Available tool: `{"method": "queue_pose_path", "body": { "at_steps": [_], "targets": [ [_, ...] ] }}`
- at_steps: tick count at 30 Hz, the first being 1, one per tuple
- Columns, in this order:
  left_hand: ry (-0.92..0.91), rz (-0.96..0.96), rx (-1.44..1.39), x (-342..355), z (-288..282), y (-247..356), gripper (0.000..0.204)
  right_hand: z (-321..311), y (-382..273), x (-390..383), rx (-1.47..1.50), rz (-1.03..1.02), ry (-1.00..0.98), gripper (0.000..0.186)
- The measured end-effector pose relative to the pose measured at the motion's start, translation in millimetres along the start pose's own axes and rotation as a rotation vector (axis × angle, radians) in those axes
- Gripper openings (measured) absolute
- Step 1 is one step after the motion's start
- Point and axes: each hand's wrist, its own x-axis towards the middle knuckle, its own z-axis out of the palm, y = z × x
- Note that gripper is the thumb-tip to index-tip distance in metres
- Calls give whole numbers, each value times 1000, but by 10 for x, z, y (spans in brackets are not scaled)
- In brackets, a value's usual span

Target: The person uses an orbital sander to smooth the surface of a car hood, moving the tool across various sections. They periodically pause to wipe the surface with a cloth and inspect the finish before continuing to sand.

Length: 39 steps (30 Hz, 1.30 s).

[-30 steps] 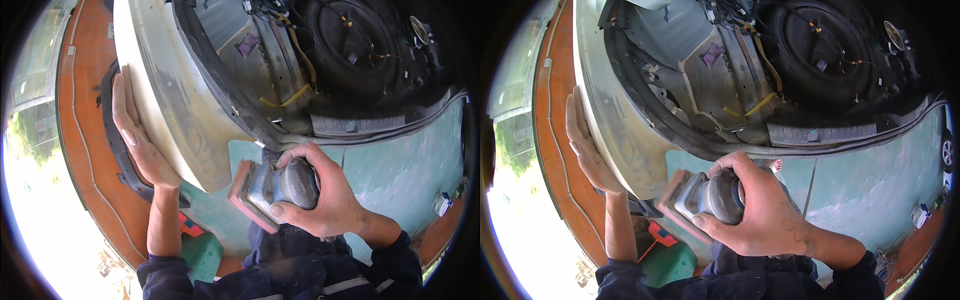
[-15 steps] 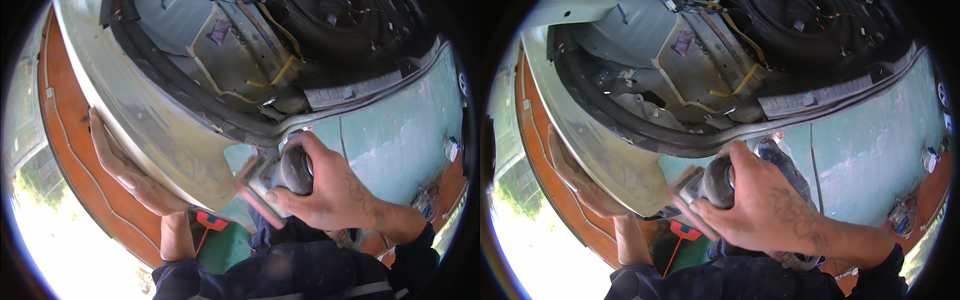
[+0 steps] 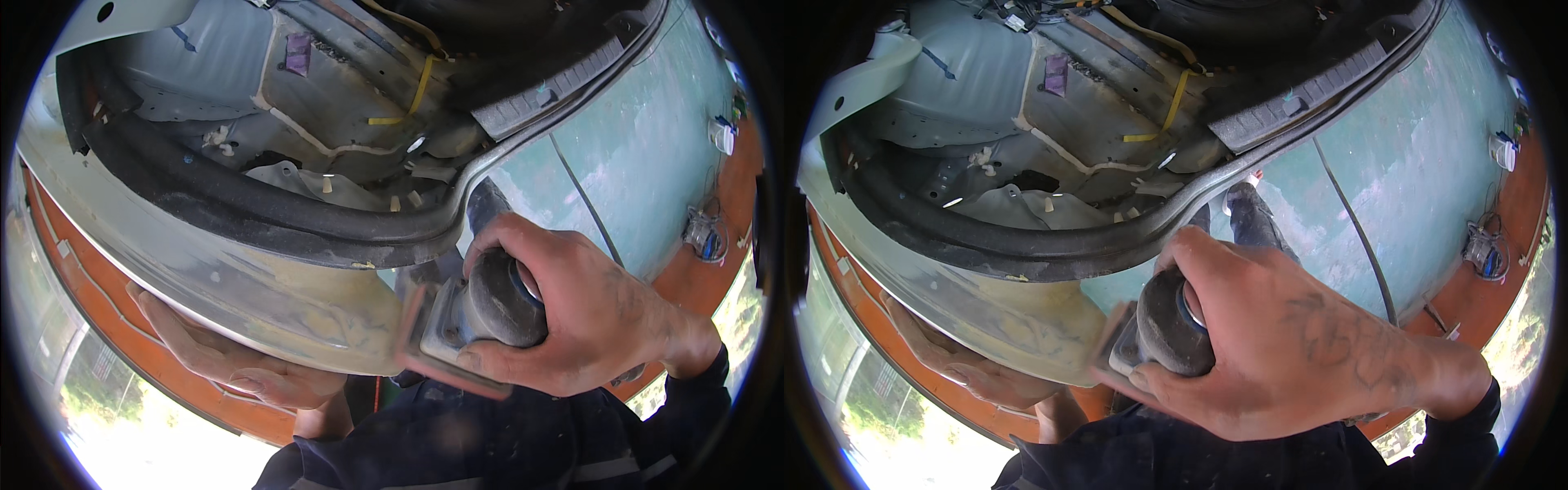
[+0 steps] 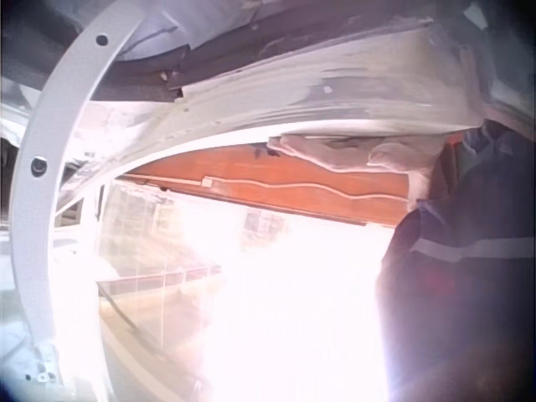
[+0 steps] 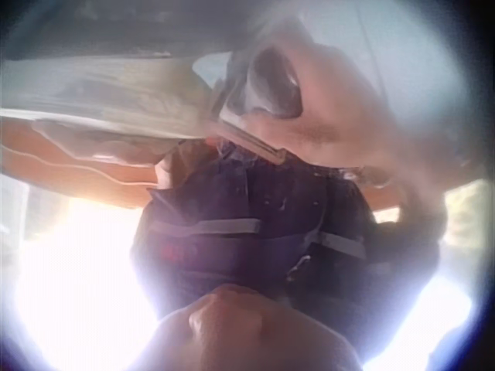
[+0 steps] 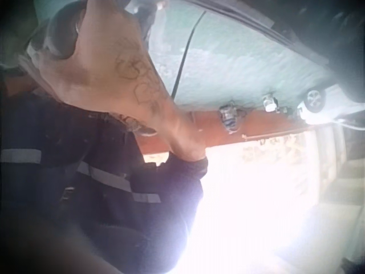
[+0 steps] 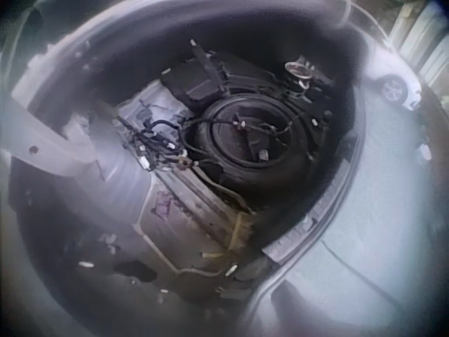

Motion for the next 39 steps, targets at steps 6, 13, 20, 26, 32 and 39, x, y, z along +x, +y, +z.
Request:
{"method": "queue_pose_path", "body": {
  "at_steps": [6, 13, 20, 26, 32, 39],
  "targets": [
    [144, -239, -199, 90, 165, 256, 86, 45, -182, -89, 9, -58, -12, 62],
    [129, -182, -125, 67, 162, 178, 84, 2, 242, -25, 52, -72, 65, 62],
    [133, -131, -105, 79, 163, 146, 83, 113, 331, 10, 125, -187, 84, 57],
    [120, -103, -107, 66, 169, 167, 83, 220, 342, 106, 252, -187, 98, 54],
    [111, -81, -118, 70, 189, 178, 83, 156, 398, 78, 188, -94, 37, 55],
    [101, -63, -116, 72, 164, 185, 83, 181, 325, 138, 263, 13, 34, 55]
  ]
}}
